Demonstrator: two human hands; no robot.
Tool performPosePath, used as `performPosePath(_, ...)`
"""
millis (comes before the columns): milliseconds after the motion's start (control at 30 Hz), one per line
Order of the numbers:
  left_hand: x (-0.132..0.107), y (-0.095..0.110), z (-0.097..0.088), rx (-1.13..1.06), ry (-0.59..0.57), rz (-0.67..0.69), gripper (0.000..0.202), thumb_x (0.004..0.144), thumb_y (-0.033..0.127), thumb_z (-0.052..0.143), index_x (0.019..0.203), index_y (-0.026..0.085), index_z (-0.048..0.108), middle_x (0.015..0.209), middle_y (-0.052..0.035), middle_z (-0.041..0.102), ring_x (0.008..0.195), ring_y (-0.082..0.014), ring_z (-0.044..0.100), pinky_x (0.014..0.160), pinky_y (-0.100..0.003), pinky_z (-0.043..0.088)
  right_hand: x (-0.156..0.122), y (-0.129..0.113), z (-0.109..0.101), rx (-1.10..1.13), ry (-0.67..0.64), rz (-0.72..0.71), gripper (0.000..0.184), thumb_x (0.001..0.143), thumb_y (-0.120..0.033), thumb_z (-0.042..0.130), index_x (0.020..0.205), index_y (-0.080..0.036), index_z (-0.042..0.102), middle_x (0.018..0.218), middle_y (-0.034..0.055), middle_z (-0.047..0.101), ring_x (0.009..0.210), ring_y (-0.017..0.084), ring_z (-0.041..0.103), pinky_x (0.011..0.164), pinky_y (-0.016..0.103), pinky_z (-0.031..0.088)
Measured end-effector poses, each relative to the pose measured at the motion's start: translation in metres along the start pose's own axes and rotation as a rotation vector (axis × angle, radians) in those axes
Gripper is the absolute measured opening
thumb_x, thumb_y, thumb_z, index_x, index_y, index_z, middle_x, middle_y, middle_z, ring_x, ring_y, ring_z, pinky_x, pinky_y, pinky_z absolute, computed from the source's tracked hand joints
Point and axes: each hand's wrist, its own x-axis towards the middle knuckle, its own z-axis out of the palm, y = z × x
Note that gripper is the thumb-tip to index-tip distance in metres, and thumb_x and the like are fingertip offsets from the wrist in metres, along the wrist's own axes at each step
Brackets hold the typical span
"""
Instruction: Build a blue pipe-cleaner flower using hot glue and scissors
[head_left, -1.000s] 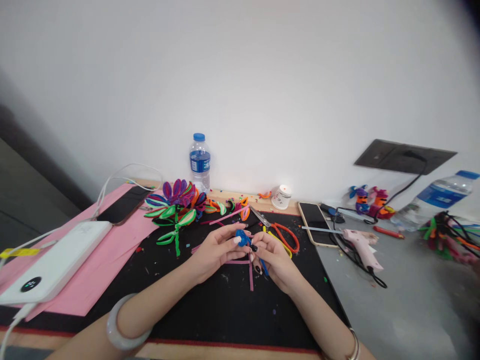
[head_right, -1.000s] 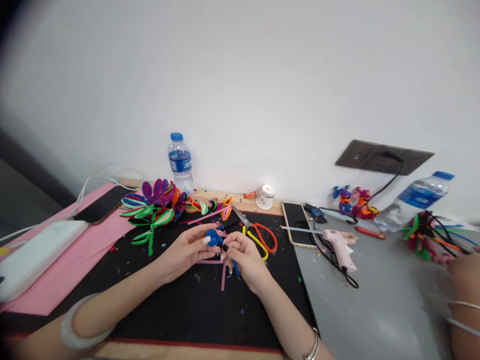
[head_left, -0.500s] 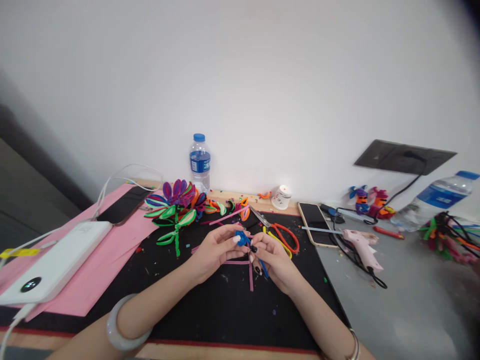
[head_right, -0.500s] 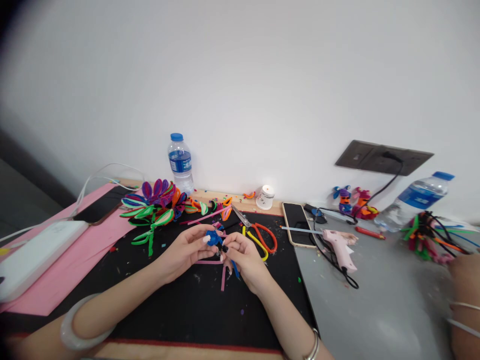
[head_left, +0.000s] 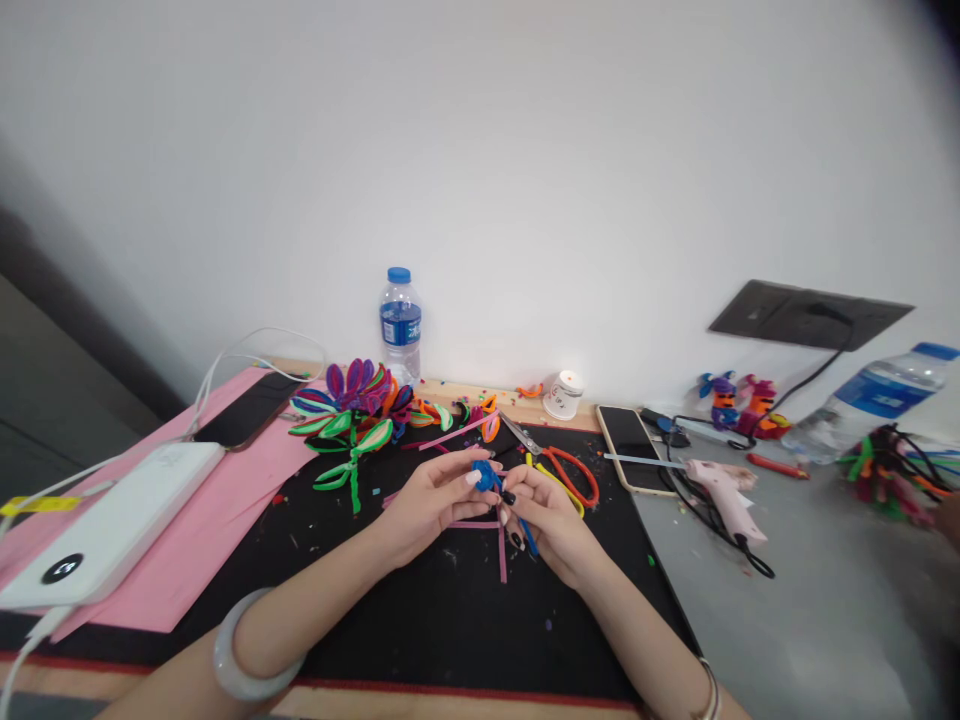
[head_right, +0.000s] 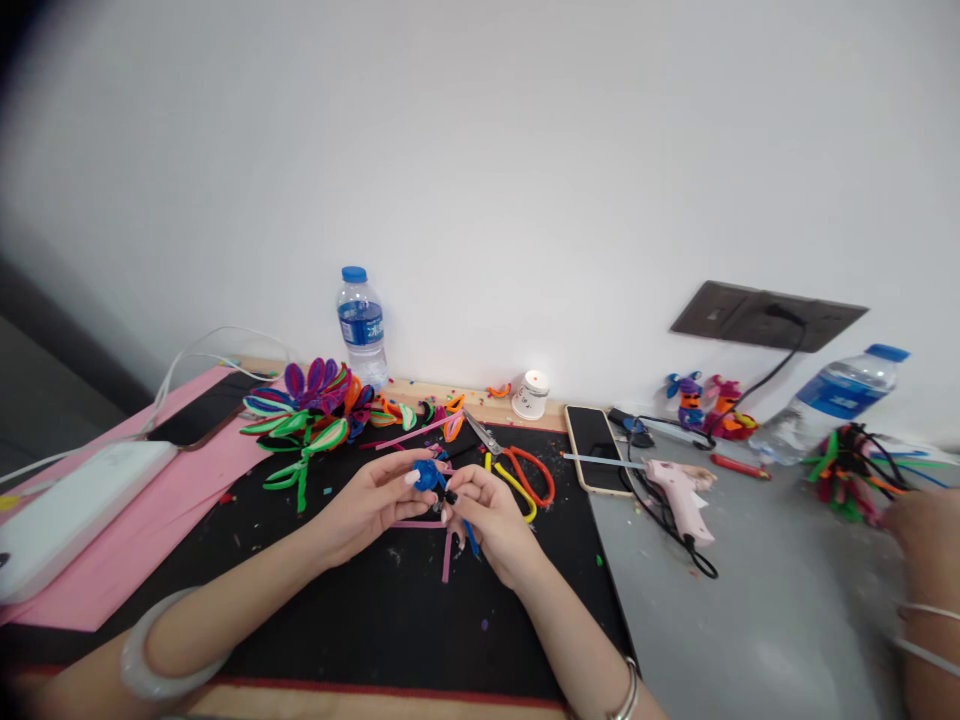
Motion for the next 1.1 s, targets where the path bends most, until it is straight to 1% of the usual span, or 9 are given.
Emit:
performPosePath(200, -0.0005, 0.0004, -0.0001, 0.003, -0.005, -0.009, 0.035, 0.074, 0.016, 0.063, 0.109, 0.018, 0.059, 0.105, -0.0083, 0.065, 0.077, -0.0140, 0.066, 0.073, -0.024, 0.053, -0.0009, -0.0014, 0.0014, 0.008, 0.004, 0.005, 0.021, 0.071, -0.025, 0.067, 0.082, -0.016, 0.051, 0.059, -0.0013, 0.059, 0.043, 0.006, 0.047, 0.041, 0.016, 0.032)
performPosePath(333, -0.0003, 0.0004, -0.0004, 0.002, 0.005, -0.005, 0.037, 0.073, 0.016, 0.065, 0.109, 0.018, 0.059, 0.105, -0.0081, 0.065, 0.077, -0.0142, 0.066, 0.072, -0.024, 0.053, -0.0003, -0.0013, 0.0010, 0.003, 0.005, 0.004, 0.022, 0.070, -0.026, 0.068, 0.081, -0.016, 0.051, 0.059, -0.0013, 0.059, 0.044, 0.006, 0.047, 0.041, 0.016, 0.032)
performPosePath(600, -0.0004, 0.0014, 0.0002, 0.012, 0.024, -0.002, 0.036, 0.072, 0.018, 0.065, 0.107, 0.018, 0.059, 0.103, -0.0081, 0.066, 0.074, -0.0131, 0.066, 0.072, -0.025, 0.053, 0.0008, 0.0000, 0.0002, -0.018, -0.003, 0.001, 0.022, 0.070, -0.028, 0.068, 0.080, -0.017, 0.052, 0.058, -0.0015, 0.058, 0.042, 0.006, 0.045, 0.040, 0.017, 0.031)
performPosePath(767, -0.0004, 0.0015, 0.0007, 0.021, 0.027, -0.004, 0.035, 0.073, 0.018, 0.065, 0.107, 0.018, 0.060, 0.103, -0.0072, 0.066, 0.074, -0.0132, 0.066, 0.072, -0.025, 0.053, 0.0004, 0.0004, -0.0002, -0.024, -0.018, -0.011, 0.019, 0.073, -0.025, 0.065, 0.082, -0.016, 0.051, 0.060, -0.0011, 0.059, 0.044, 0.006, 0.045, 0.041, 0.017, 0.032)
performPosePath(933, 0.0000, 0.0007, 0.0004, 0.021, 0.028, -0.001, 0.034, 0.073, 0.017, 0.065, 0.107, 0.018, 0.060, 0.100, -0.0069, 0.067, 0.073, -0.0132, 0.066, 0.071, -0.025, 0.054, 0.0005, 0.0000, 0.0003, -0.029, -0.016, 0.003, 0.021, 0.071, -0.027, 0.066, 0.080, -0.016, 0.051, 0.059, -0.0016, 0.058, 0.042, 0.006, 0.044, 0.040, 0.017, 0.031)
performPosePath(1100, -0.0003, 0.0014, 0.0002, 0.014, 0.030, -0.001, 0.035, 0.072, 0.018, 0.065, 0.107, 0.017, 0.060, 0.101, -0.0078, 0.066, 0.074, -0.0135, 0.066, 0.072, -0.025, 0.053, 0.0004, -0.0008, 0.0010, -0.029, -0.017, 0.009, 0.022, 0.071, -0.029, 0.067, 0.080, -0.016, 0.052, 0.059, -0.0015, 0.058, 0.041, 0.006, 0.044, 0.040, 0.017, 0.032)
